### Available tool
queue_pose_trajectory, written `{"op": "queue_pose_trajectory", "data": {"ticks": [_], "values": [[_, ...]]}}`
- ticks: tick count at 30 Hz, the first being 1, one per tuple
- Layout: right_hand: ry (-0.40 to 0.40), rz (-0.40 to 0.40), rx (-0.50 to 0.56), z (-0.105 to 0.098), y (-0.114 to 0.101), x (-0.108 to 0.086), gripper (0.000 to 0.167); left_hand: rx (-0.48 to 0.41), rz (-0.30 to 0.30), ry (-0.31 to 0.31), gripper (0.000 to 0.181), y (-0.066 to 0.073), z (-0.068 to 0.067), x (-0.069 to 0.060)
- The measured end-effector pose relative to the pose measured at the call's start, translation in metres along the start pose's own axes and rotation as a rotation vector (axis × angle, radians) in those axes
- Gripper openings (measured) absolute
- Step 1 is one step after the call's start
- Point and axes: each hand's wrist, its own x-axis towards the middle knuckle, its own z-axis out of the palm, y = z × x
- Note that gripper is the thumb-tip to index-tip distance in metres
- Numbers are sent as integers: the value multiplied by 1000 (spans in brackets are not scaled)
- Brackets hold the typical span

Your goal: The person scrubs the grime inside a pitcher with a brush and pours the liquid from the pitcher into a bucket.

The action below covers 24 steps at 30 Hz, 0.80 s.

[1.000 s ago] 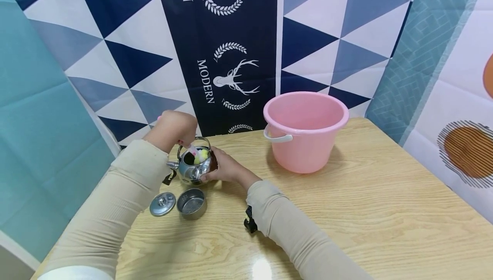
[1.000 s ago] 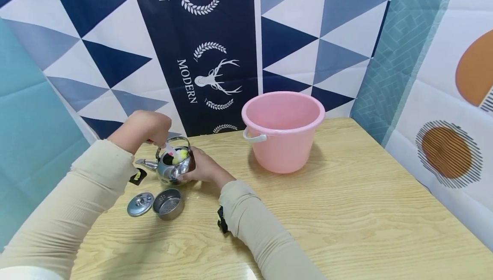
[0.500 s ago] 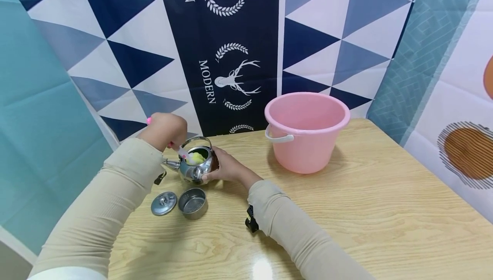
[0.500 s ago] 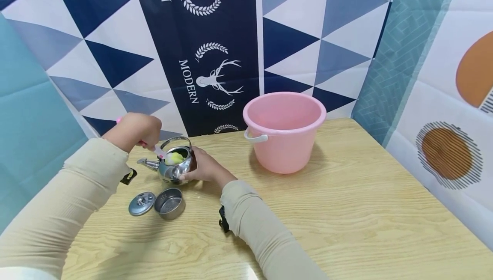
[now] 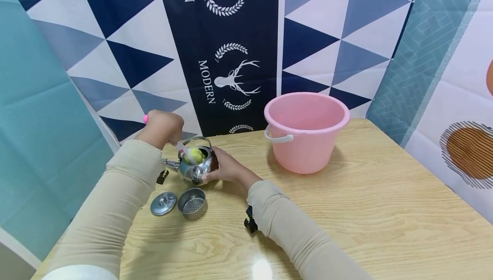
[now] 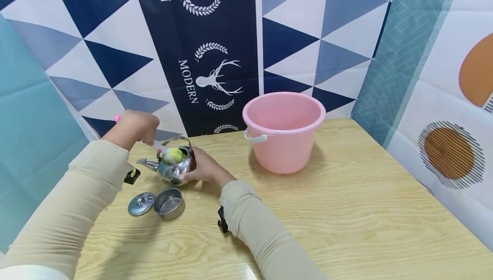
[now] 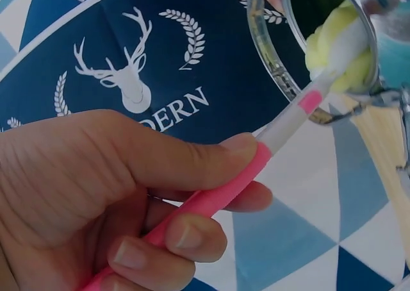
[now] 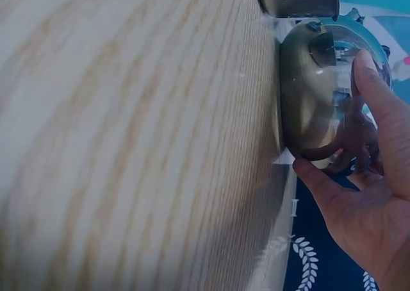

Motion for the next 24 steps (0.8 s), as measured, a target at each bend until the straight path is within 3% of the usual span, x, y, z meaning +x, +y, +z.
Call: {"op": "queue_pose_trajectory", "data": {"ticks": [6,11,17,24], "values": [[-1,8,5,3,1,-1,94,-34,28,83,4,1,2,1],[1,6,14,3,1,-1,90,-49,71,94,12,5,1,1],[-7,17,15,2,1,-2,90,-120,68,4,26,13,-2,-4],[-13,29,10,1,0,-2,94,-158,19,-89,22,17,-5,-7]]}}
